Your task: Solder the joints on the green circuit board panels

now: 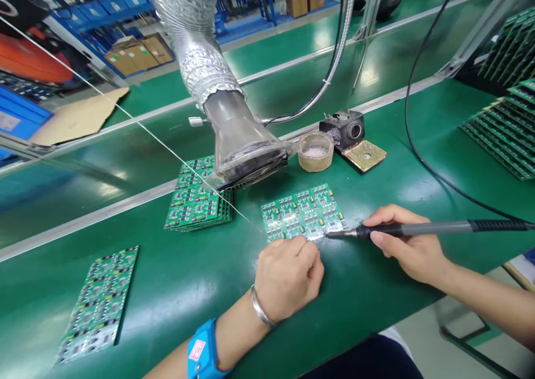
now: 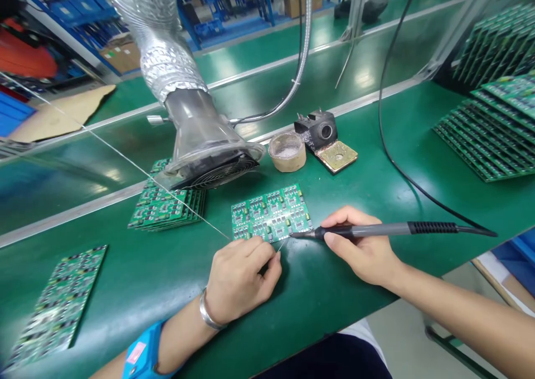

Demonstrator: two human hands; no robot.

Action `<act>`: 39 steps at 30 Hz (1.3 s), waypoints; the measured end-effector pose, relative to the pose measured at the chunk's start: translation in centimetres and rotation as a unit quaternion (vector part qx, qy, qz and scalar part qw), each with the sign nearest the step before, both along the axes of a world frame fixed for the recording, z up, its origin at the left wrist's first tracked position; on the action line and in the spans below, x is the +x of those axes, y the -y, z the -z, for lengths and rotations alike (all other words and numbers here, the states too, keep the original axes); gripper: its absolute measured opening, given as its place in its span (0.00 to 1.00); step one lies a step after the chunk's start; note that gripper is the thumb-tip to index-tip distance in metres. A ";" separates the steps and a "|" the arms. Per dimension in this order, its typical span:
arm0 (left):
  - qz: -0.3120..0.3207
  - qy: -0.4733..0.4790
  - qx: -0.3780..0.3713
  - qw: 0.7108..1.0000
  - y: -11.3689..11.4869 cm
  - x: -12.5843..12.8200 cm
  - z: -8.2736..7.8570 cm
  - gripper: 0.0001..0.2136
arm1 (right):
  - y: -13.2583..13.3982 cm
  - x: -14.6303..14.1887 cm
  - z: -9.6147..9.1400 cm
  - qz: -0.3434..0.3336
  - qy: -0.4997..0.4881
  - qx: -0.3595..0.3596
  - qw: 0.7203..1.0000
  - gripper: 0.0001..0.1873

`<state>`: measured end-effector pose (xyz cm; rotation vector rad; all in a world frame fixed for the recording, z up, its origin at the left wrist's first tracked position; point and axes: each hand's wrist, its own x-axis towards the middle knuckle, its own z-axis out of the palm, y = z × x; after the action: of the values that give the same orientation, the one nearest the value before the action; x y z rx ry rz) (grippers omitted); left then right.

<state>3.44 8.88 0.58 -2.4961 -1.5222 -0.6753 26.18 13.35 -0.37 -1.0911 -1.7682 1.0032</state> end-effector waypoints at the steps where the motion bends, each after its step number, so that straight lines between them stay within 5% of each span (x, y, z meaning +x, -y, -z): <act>1: -0.001 -0.002 -0.001 1.000 0.0 0.0 0.1 0.10 | 0.0 0.1 0.0 0.000 0.003 0.004 1.000 0.04; 11: 0.004 -0.004 -0.005 1.000 -0.1 0.0 0.6 0.10 | 0.1 0.1 0.2 -0.008 -0.001 0.010 1.000 0.05; 16: -0.011 0.014 -0.029 0.999 0.0 -0.4 -0.9 0.11 | 0.1 0.4 0.6 -0.001 -0.063 0.011 0.998 0.05; 19: -0.024 0.009 -0.112 0.993 0.2 -1.5 -2.7 0.09 | 0.0 0.5 0.9 0.003 -0.095 -0.009 0.995 0.05; 22: 0.012 -0.031 -0.270 0.962 0.9 -3.4 -4.6 0.09 | -0.6 0.4 0.5 0.023 -0.093 -0.009 0.995 0.05; 27: 0.034 -0.046 -0.409 0.911 1.7 -6.6 -5.8 0.16 | -4.2 -1.6 -1.3 0.080 -0.019 0.084 0.993 0.11; 30: -0.018 0.000 -0.379 0.925 1.1 -7.3 -5.0 0.12 | -7.5 -3.1 -1.4 0.130 0.021 0.236 0.963 0.13; 32: -0.036 0.056 -0.321 0.945 0.4 -7.4 -3.9 0.11 | -9.1 -3.8 -0.7 0.103 0.067 0.316 0.941 0.13; 35: -0.048 0.106 -0.249 0.961 -0.6 -7.5 -1.8 0.29 | -9.6 -3.8 0.6 0.066 0.112 0.345 0.930 0.14; 39: -0.057 0.083 -0.249 0.963 -1.7 -7.9 0.4 0.49 | -8.1 -3.1 1.3 0.096 0.118 0.315 0.937 0.14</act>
<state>-4.41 10.54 0.22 -2.7161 -2.1050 -0.5481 23.11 21.40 -1.62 -0.9595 -1.9298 0.1518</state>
